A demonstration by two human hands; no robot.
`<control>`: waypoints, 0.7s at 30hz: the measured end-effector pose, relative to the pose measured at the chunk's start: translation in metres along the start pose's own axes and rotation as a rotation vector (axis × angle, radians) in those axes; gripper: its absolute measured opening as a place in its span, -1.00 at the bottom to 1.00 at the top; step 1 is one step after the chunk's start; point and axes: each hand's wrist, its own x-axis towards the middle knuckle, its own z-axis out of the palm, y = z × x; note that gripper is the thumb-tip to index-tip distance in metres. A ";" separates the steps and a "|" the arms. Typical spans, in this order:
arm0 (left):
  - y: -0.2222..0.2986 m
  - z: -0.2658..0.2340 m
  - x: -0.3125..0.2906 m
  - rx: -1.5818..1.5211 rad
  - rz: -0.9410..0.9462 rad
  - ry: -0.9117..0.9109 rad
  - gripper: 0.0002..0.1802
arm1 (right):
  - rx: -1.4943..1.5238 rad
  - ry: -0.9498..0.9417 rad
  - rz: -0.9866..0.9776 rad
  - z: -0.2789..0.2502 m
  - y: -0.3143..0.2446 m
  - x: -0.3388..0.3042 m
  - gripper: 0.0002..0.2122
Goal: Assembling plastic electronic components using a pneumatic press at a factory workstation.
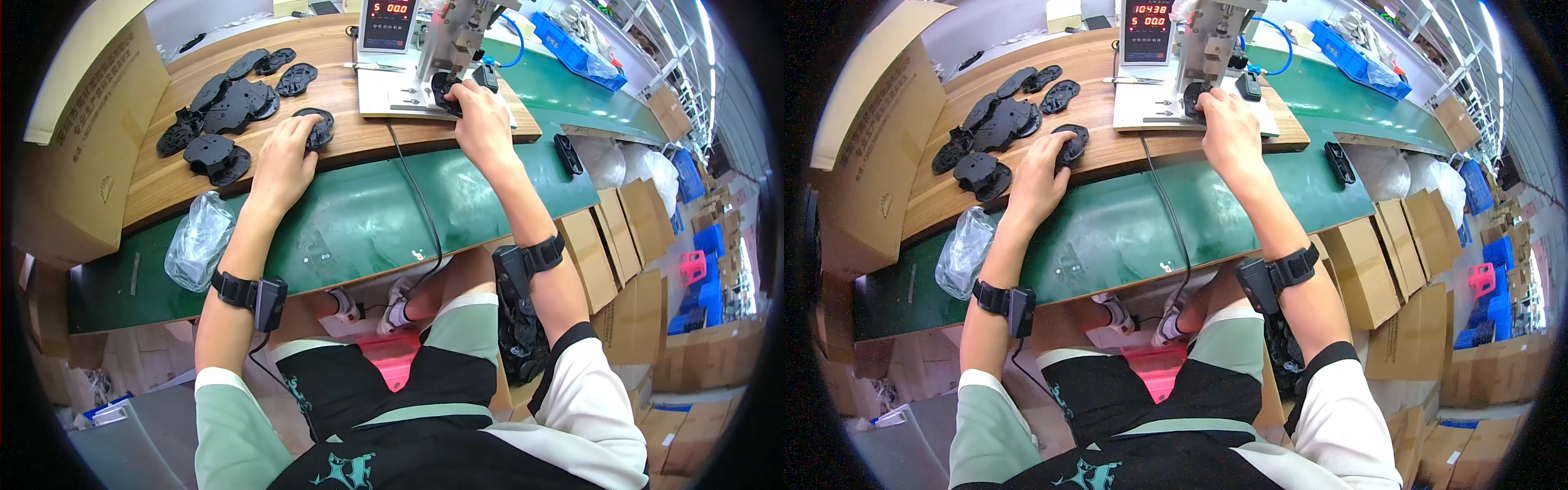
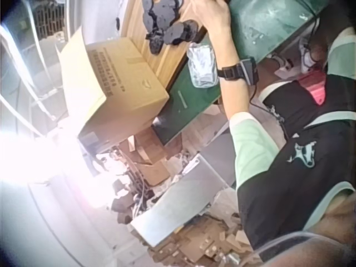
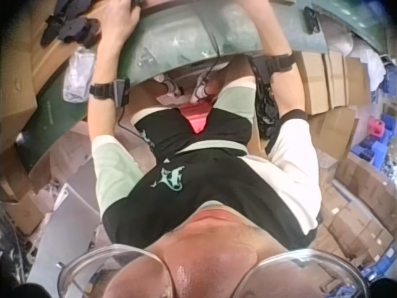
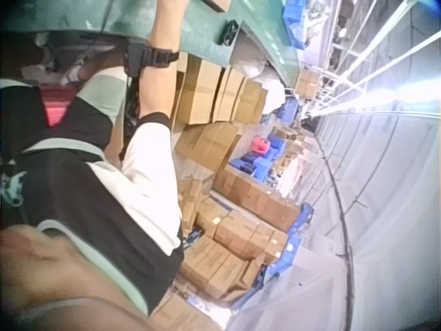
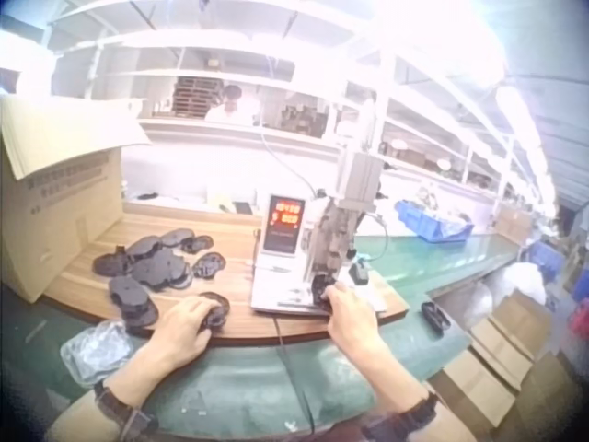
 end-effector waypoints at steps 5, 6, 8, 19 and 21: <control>0.004 -0.001 0.002 -0.014 -0.003 0.006 -0.44 | 0.029 -0.006 0.013 -0.004 0.005 0.005 -0.76; 0.005 0.000 0.003 -0.017 -0.003 0.011 -0.44 | 0.052 -0.062 0.021 -0.007 0.009 0.007 -0.75; 0.007 0.000 0.001 -0.026 -0.014 -0.023 -0.44 | 0.145 -0.102 0.038 -0.014 0.015 0.011 -0.71; 0.011 0.013 -0.002 -0.226 0.042 -0.046 -0.36 | 0.347 -0.097 0.039 -0.018 -0.029 -0.134 -0.63; 0.009 0.014 -0.002 -0.209 0.096 -0.049 -0.32 | 0.352 -0.156 0.038 -0.020 -0.031 -0.131 -0.59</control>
